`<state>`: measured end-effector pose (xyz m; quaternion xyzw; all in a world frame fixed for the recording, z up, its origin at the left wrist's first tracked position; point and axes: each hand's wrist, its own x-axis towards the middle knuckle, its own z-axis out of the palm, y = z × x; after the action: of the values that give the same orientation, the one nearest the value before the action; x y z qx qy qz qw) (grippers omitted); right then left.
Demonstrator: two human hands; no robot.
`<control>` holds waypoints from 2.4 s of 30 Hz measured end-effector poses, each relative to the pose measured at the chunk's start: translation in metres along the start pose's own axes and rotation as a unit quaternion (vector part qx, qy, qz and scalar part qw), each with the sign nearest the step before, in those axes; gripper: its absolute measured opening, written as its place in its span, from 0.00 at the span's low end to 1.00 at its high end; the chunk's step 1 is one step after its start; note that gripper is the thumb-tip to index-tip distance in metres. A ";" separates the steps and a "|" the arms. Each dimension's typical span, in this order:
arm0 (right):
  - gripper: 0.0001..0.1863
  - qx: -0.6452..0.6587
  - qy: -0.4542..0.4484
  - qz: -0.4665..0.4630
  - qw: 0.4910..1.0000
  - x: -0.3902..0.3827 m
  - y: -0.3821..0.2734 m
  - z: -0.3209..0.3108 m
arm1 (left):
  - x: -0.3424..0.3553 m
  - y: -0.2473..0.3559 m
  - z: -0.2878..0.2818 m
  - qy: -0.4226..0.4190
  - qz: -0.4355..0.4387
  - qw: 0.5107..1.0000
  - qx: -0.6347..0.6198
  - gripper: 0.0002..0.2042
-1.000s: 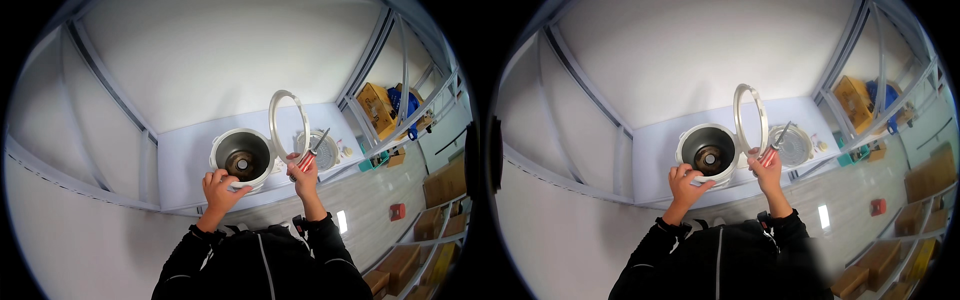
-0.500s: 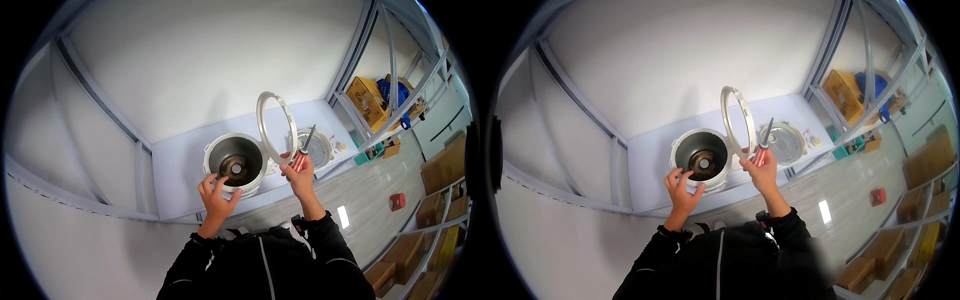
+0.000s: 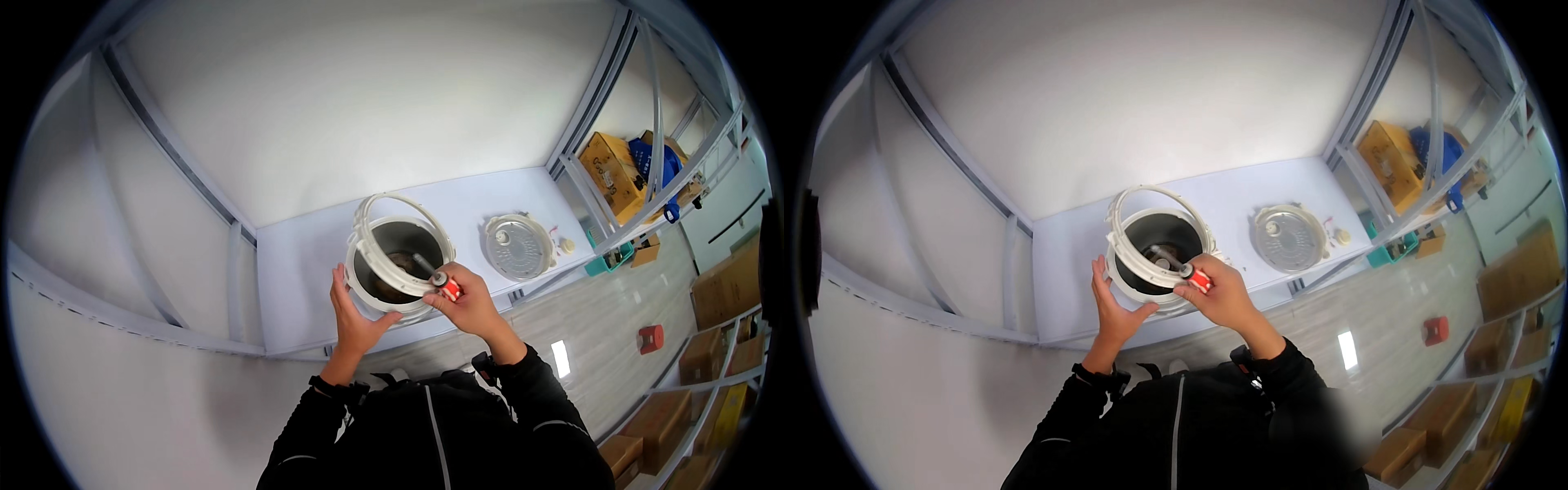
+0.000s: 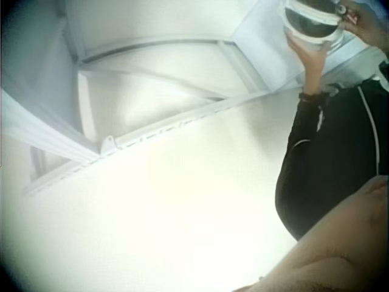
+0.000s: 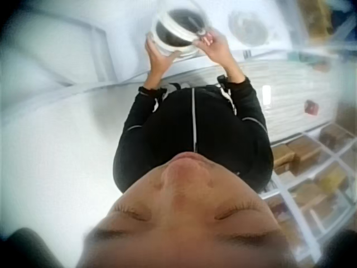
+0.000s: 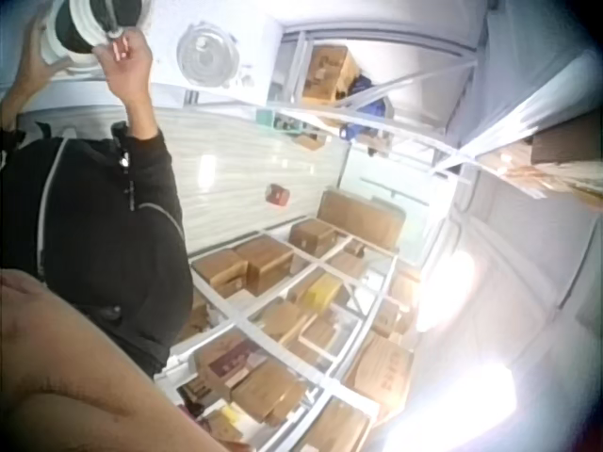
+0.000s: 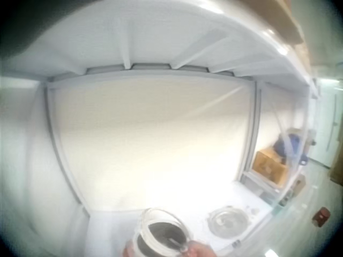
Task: The person uses a screwdriver to remove screws from the lid of a white rice cooker, then removes the lid and continues to unscrew fasteners on the cooker body. The person places the lid aside and works on the cooker's exterior screws.
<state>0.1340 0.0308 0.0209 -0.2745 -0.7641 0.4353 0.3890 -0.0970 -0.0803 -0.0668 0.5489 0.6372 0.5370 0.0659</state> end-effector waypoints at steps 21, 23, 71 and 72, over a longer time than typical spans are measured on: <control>0.13 -0.247 -0.098 0.000 0.964 0.002 -0.012 0.025 | 0.011 -0.004 -0.024 -0.059 0.020 0.998 0.013 0.54; 0.12 -0.251 -0.104 0.011 0.962 0.004 -0.013 0.025 | 0.013 -0.011 -0.026 -0.054 0.020 0.998 -0.018 0.47; 0.31 -0.133 -0.180 0.012 0.975 0.023 0.001 -0.001 | 0.053 -0.011 -0.054 -0.108 0.021 0.990 0.083 0.18; 0.30 -0.134 -0.185 0.023 0.973 0.026 0.000 -0.001 | 0.052 -0.012 -0.055 -0.109 0.016 0.991 0.077 0.18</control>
<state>0.1202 0.0513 0.0305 -0.2560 -0.8677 0.3811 0.1907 -0.1620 -0.0720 -0.0268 0.6180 0.6565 0.4243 0.0838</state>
